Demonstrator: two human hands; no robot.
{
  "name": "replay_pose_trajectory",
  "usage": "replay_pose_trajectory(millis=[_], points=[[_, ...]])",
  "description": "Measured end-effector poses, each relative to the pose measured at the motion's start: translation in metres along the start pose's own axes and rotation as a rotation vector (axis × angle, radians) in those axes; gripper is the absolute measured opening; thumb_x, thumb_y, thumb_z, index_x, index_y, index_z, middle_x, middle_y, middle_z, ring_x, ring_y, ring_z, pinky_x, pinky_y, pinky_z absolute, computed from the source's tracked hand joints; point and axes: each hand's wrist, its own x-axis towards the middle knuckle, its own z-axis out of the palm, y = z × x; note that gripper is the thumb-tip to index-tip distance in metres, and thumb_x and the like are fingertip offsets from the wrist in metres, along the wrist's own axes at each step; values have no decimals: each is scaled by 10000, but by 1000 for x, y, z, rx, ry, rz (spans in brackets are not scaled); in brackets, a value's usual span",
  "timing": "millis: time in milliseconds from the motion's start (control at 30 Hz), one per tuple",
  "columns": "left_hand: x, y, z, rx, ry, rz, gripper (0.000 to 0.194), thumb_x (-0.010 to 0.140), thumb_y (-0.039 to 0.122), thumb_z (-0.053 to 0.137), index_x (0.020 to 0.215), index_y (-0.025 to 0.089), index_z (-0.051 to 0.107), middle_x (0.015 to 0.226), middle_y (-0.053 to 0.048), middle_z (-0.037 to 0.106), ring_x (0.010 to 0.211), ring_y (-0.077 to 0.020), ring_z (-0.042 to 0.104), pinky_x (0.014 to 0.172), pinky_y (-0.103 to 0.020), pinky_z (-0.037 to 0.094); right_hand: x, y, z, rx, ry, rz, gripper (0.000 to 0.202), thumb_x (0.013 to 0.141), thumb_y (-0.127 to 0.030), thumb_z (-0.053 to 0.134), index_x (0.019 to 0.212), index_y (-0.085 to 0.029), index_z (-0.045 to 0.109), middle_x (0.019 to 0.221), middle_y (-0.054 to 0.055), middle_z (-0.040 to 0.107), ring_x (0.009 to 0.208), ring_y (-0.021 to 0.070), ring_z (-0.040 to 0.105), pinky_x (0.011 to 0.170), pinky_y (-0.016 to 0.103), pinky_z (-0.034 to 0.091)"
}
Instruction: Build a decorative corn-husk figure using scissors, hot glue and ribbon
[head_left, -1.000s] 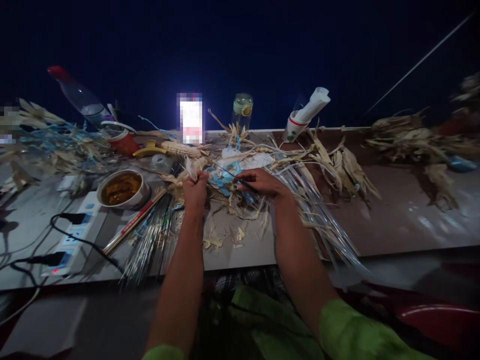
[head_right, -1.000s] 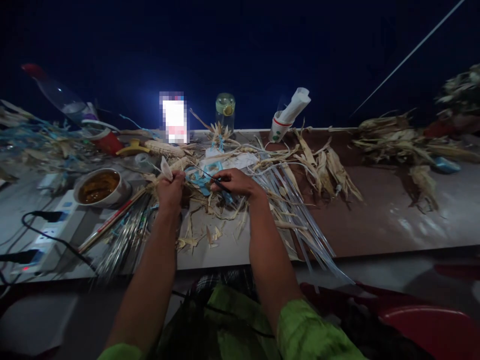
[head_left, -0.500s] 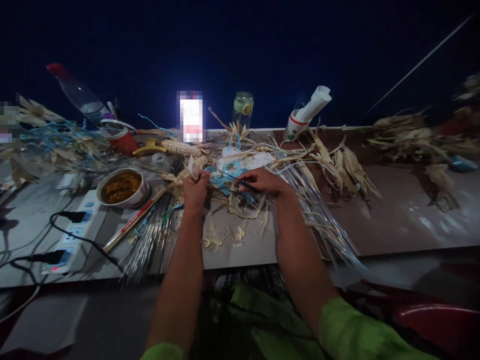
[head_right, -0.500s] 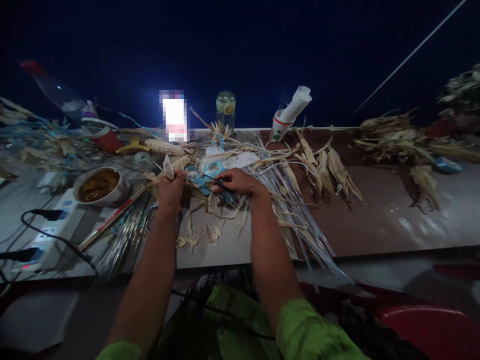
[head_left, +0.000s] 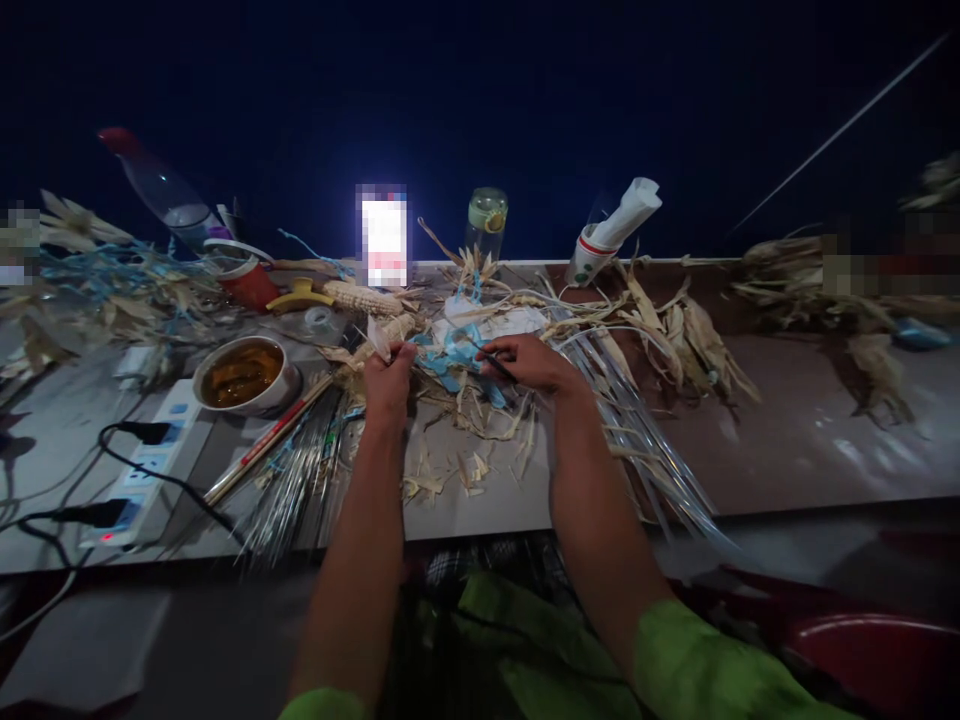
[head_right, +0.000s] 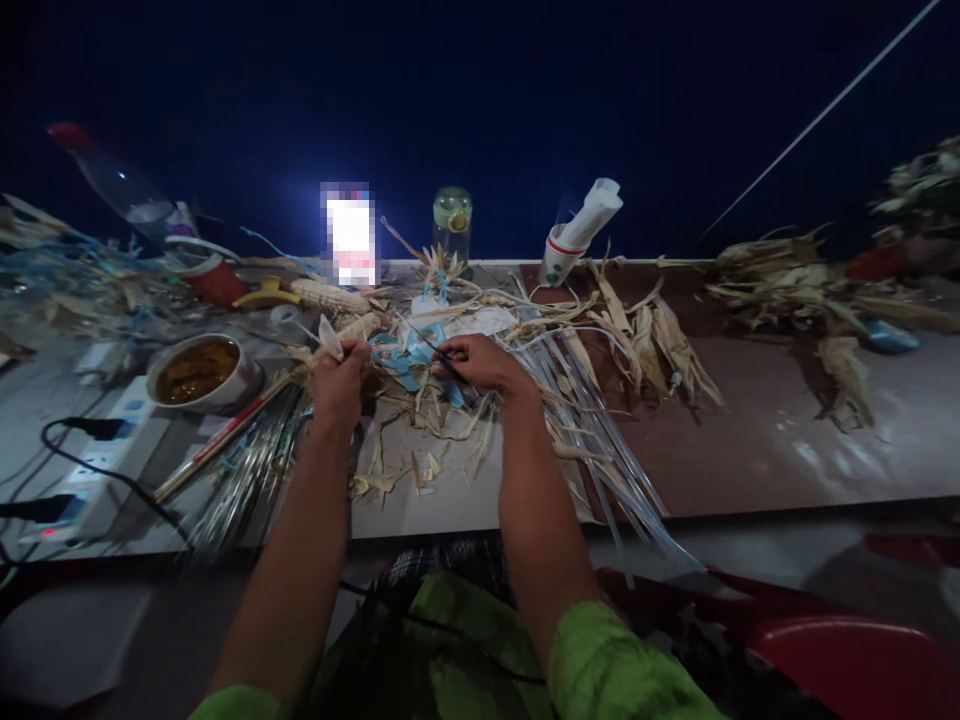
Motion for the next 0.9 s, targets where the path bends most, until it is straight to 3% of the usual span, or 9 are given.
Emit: replay_pose_trajectory(millis=[133, 200, 400, 533, 700, 900], points=[[-3, 2, 3, -120, -49, -45, 235, 569, 292, 682, 689, 147, 542, 459, 90, 362, 382, -23, 268, 392, -180, 196, 7, 5, 7, -146, 214, -31, 429, 644, -405, 640, 988, -151, 621, 724, 13, 624, 621, 111, 534, 583, 221, 398], [-5, 3, 4, -133, -74, -80, 235, 583, 302, 679, 697, 147, 544, 449, 92, 354, 357, -20, 243, 372, -187, 174, 9, 5, 10, -290, 260, -31, 404, 657, -390, 629, 998, -173, 610, 809, 28, 643, 688, 129, 551, 623, 228, 402], [-6, 0, 6, -145, -71, -110, 250, 584, 300, 680, 732, 131, 571, 542, 44, 508, 362, -12, 296, 366, -178, 198, 6, -7, 22, -665, 240, 6, 361, 711, -362, 555, 1036, -206, 580, 905, 58, 662, 790, 192, 580, 674, 262, 394], [-7, 0, 9, -163, -79, -110, 252, 570, 291, 687, 720, 135, 557, 528, 52, 498, 362, -10, 286, 362, -175, 177, 10, -8, 31, -735, 269, 18, 385, 749, -347, 518, 1119, -254, 563, 1054, 74, 649, 944, 246, 582, 763, 310, 401], [-11, 3, 11, -197, -74, -145, 255, 578, 280, 670, 745, 157, 522, 524, 66, 488, 343, -10, 258, 354, -185, 151, 17, -4, 37, -770, 359, 105, 505, 772, -317, 491, 1267, -222, 458, 1092, 118, 638, 972, 276, 585, 784, 347, 414], [-13, 7, 13, -162, -32, -118, 236, 569, 238, 652, 737, 142, 517, 504, 63, 495, 358, -17, 282, 377, -183, 169, 15, -13, 39, -858, 314, 125, 444, 801, -312, 443, 1239, -269, 499, 1115, 83, 636, 1017, 253, 581, 828, 332, 414]])
